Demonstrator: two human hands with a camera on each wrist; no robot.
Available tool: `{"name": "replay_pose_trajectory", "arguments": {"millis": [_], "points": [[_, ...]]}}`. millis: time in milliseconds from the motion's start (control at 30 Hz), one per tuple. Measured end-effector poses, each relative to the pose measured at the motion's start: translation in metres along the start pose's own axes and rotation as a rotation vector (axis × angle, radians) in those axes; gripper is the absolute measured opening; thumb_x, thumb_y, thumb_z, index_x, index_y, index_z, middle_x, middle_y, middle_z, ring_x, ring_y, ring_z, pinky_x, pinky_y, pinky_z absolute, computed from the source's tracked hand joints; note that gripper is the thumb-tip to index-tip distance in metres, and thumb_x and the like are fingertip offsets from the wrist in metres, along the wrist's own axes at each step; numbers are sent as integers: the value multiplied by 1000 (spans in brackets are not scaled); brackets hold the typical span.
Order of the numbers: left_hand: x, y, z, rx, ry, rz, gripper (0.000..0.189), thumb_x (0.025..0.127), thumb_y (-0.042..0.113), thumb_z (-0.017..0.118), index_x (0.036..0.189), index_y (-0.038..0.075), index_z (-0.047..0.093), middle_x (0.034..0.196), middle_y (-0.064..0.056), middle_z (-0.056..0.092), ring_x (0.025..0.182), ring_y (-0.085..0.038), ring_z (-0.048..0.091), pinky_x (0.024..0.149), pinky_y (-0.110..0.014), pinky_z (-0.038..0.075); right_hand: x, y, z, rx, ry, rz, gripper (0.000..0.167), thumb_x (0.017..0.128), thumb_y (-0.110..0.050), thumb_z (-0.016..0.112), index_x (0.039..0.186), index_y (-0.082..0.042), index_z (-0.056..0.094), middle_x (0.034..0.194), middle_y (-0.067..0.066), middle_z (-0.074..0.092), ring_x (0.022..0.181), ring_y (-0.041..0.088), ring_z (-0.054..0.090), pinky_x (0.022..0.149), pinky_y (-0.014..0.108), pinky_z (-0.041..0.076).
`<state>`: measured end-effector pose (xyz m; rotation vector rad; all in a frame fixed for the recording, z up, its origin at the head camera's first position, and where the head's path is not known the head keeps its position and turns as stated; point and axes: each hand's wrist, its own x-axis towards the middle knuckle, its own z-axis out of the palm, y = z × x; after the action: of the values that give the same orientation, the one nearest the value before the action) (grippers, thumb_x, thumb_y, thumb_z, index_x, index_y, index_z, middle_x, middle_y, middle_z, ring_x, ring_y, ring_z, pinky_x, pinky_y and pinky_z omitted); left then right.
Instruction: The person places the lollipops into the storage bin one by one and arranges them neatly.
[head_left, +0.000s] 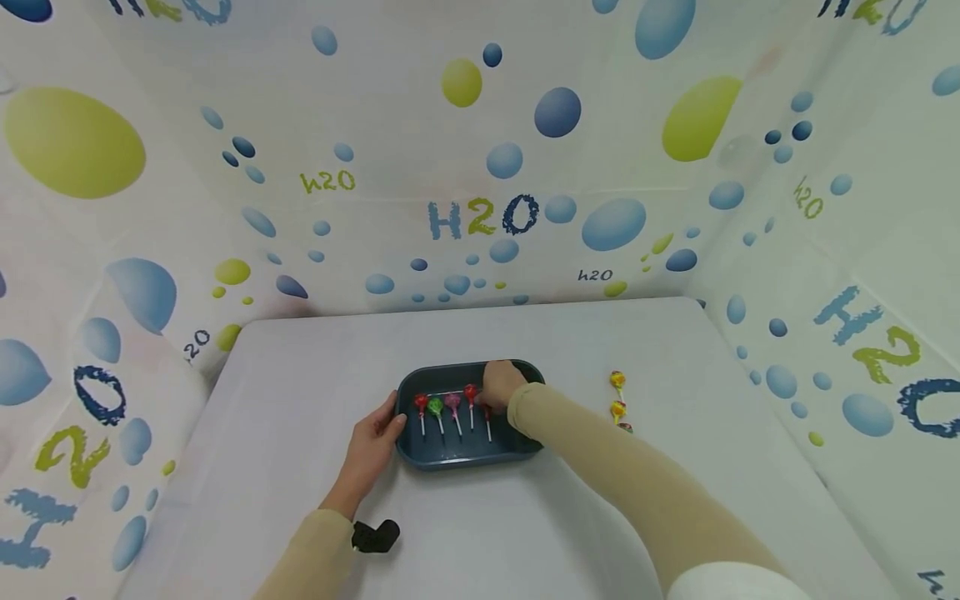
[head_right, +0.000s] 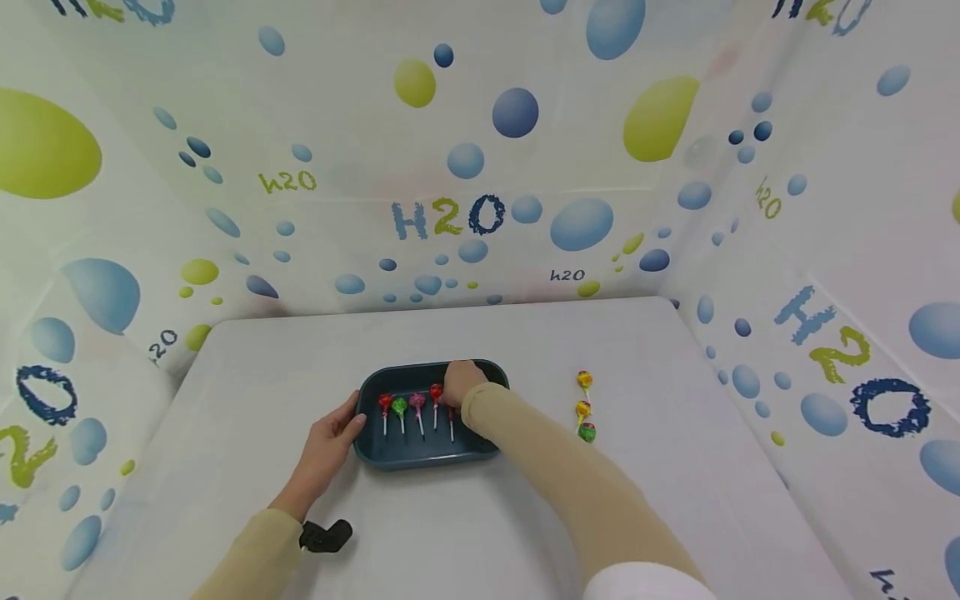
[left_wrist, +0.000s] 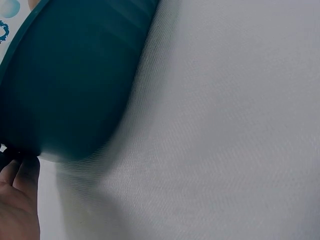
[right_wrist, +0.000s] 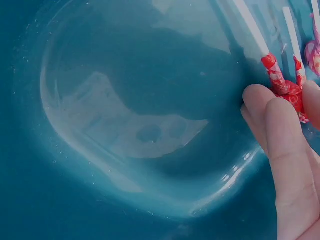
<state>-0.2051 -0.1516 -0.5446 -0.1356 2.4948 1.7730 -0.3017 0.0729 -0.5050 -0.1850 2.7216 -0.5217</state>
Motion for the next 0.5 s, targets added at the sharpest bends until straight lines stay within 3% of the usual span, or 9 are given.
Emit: {"name": "replay_pose_trajectory", "arguments": {"millis": [500], "points": [[-1,0,1,-2,7,-8,56,108,14,52,160,5,32,166,-14,33,156,-28,29,123,-40,31,1,-1,4,52,20,14,32,90,-22,79,66,-4,68,51,2,59,44,12,58,39,19,44]]}}
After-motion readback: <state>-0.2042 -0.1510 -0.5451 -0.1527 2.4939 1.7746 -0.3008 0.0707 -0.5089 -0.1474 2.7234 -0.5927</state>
